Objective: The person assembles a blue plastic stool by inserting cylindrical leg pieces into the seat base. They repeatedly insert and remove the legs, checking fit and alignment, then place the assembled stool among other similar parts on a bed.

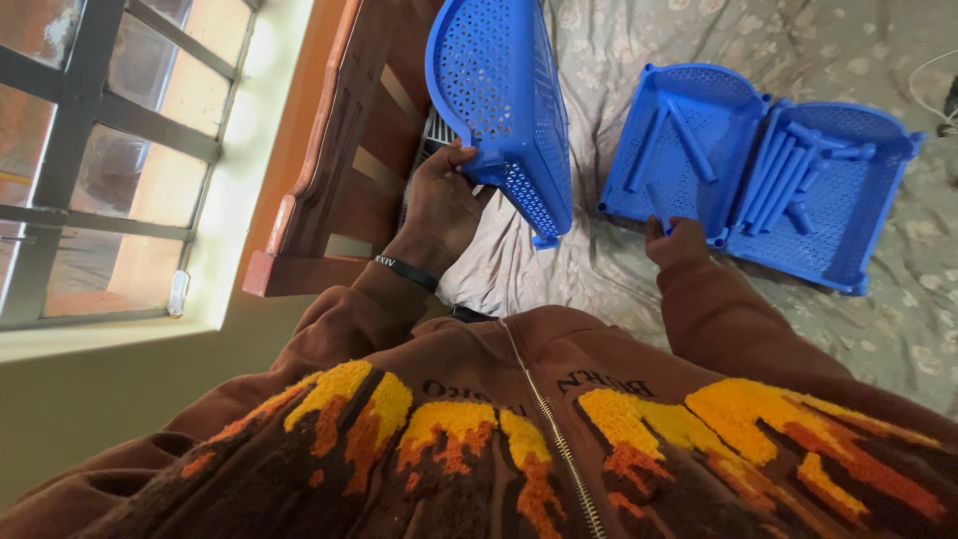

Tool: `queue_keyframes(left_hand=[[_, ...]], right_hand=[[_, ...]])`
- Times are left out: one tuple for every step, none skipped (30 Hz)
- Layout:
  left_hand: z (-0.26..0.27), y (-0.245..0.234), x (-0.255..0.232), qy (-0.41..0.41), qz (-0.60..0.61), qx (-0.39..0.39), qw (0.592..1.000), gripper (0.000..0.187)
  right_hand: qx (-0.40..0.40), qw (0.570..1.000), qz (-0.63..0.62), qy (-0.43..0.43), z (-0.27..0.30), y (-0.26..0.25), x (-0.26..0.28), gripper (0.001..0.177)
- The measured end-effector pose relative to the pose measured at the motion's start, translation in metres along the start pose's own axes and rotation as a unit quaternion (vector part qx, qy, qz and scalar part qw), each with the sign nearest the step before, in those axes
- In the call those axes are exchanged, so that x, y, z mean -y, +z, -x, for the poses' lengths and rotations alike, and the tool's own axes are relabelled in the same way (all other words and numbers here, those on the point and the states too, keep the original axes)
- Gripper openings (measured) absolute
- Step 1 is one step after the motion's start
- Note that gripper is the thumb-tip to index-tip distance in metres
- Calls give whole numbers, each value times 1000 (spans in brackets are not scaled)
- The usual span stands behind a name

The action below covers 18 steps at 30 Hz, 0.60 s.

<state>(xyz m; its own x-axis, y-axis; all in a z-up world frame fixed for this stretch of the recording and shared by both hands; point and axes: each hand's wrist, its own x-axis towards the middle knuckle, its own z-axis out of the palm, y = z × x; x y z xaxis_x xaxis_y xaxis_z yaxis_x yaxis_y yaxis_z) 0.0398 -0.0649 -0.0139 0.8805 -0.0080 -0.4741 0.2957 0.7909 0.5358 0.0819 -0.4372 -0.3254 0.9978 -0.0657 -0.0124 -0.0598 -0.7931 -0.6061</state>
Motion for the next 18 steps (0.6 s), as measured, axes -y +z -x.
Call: queue_keyframes(left_hand=[[1,2,1,1,-1,1,1000,25],[2,4,2,1,-2,1,1000,24],[3,5,3,3,-2,2,1000,24],[5,5,4,4,-5,-2,1000,23],[7,4,5,5,-8,-5,1000,22],[8,3,7,6,-11,-9,1000,21],[9,1,8,4,-10,-15,1000,19],[11,-1,9,1,-10,-22,1000,17],[11,-4,10,-2,-9,-27,1000,15],[12,-6,11,-5,-5,-34,999,15],[11,-7,13,-7,-1,-39,999,15],[11,-8,14,-10,3,-43,999,14],[10,-9,15,-12,5,-35,999,13],[10,-10,17,-13,8,-27,1000,13],[9,-10,17,-13,11,-20,1000,12],[8,-10,17,-13,7,-22,1000,14],[8,-10,18,-14,3,-24,1000,16],[8,-10,18,-15,-2,-26,1000,18]], right_hand=[[-21,997,72,-20,1,-1,-2,38],[-27,997,62,-41,0,-1,-4,39],[-33,996,53,-62,-4,-3,-6,40],[-40,995,44,-83,-7,-2,-6,42],[5,998,45,-44,-12,-1,-6,40],[50,998,45,-5,-20,-1,-6,39],[94,994,47,33,-26,1,-5,38],[68,929,-267,247,-37,6,-1,31],[28,726,-539,426,-48,10,3,28],[-18,414,-729,544,-53,14,5,29],[-2,427,-713,556,-56,16,7,32],[13,439,-696,567,-59,18,9,34],[29,452,-679,577,-60,19,10,38],[32,455,-689,563,-58,20,11,36],[37,459,-698,548,-56,21,13,34],[41,463,-707,533,-54,22,13,33],[40,448,-716,535,-49,24,14,31],[38,432,-724,536,-44,26,15,29]])
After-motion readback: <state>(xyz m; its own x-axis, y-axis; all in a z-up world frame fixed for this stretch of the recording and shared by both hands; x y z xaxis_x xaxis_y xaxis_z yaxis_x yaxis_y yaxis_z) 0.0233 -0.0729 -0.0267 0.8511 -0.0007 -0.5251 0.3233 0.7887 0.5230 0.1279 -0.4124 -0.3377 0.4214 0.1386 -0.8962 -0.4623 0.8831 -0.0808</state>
